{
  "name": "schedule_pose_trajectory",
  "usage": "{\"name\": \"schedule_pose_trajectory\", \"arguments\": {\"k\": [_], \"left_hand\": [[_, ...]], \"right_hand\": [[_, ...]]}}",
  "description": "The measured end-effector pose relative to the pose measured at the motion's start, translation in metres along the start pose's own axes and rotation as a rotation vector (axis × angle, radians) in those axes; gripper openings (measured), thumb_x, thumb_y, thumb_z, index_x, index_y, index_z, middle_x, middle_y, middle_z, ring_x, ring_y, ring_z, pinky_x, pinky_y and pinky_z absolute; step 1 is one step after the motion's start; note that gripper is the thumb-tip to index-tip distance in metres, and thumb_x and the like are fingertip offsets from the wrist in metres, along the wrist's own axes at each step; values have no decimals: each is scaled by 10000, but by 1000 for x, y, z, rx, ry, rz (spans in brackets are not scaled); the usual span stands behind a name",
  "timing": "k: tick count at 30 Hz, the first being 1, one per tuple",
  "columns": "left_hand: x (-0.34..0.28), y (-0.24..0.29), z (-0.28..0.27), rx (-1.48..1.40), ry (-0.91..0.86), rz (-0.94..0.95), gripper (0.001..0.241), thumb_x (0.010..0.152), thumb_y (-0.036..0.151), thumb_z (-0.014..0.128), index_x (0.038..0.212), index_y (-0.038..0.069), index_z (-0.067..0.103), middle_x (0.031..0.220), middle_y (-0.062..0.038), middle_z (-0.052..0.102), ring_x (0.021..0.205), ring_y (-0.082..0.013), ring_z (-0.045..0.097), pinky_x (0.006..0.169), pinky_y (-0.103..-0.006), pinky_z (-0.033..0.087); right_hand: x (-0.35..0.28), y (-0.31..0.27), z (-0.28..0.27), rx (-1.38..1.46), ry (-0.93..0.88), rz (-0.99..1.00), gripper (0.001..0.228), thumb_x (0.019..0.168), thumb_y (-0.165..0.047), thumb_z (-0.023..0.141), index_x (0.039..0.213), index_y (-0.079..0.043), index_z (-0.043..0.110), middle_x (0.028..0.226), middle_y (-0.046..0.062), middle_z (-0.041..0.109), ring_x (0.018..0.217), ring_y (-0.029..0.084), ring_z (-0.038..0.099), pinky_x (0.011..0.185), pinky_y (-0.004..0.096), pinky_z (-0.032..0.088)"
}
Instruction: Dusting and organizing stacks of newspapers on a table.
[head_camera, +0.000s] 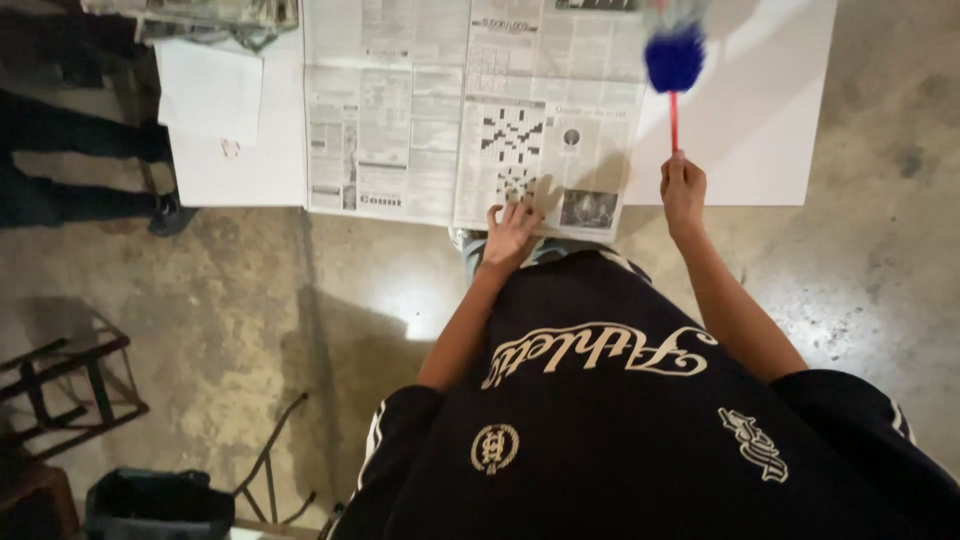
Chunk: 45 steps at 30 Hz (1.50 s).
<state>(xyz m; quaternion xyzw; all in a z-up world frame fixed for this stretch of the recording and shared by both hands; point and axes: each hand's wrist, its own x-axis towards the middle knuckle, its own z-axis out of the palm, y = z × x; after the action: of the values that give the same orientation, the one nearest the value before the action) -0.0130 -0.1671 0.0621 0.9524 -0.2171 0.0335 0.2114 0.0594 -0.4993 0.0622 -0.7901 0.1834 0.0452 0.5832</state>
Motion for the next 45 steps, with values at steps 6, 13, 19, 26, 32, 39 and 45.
{"name": "schedule_pose_trajectory", "arguments": {"k": [6,13,19,26,32,39,45], "left_hand": [[9,3,-30,-131,-16,-69,155,880,240,764,990,156,693,995,-52,698,945,-239,654,930,-536,426],[-3,-57,-53,-761,664,-797,43,1035,86,597,1071,64,606,897,-7,619,799,-107,551,732,-271,488],[-43,-170,-29,-1142,1208,-751,94,1015,48,579,1103,37,549,1033,-25,510,936,-134,463,837,-303,425],[-101,-270,-3,-1425,1484,-1166,108,987,149,549,1083,117,512,1051,-40,540,962,-175,539,849,-356,476],[-142,-316,9,-1066,1328,-1275,146,970,170,656,1012,61,569,964,-38,574,892,-190,524,822,-368,465],[-148,-312,-35,-1293,1105,-1421,199,898,120,708,857,147,515,763,-7,608,629,-164,601,504,-338,528],[-156,-310,-55,-1363,952,-1377,160,908,94,694,924,112,535,790,-38,629,671,-187,639,561,-381,586]], "right_hand": [[0,12,-13,393,120,171,477,1121,-382,463,725,-119,503,569,-49,408,442,63,355,405,252,251],[-6,-5,-34,305,206,40,523,1176,-422,439,756,-111,466,595,-45,382,465,59,321,430,249,235],[-16,-27,-2,334,179,113,499,1145,-447,416,757,-135,451,555,-42,378,402,75,326,369,265,223],[-25,-1,62,324,-67,101,374,1185,-343,450,912,-100,530,635,-38,380,527,74,335,461,278,236],[-57,-43,146,-556,-266,-213,241,1128,-296,430,1198,-76,500,761,141,665,595,277,643,480,397,474],[-73,-47,241,-727,-753,-588,249,1113,-366,436,1236,-181,547,804,133,733,606,312,680,527,476,535],[72,12,232,-1379,-437,-400,350,1097,-283,453,1422,-183,537,952,220,714,833,396,696,702,572,516]]}}
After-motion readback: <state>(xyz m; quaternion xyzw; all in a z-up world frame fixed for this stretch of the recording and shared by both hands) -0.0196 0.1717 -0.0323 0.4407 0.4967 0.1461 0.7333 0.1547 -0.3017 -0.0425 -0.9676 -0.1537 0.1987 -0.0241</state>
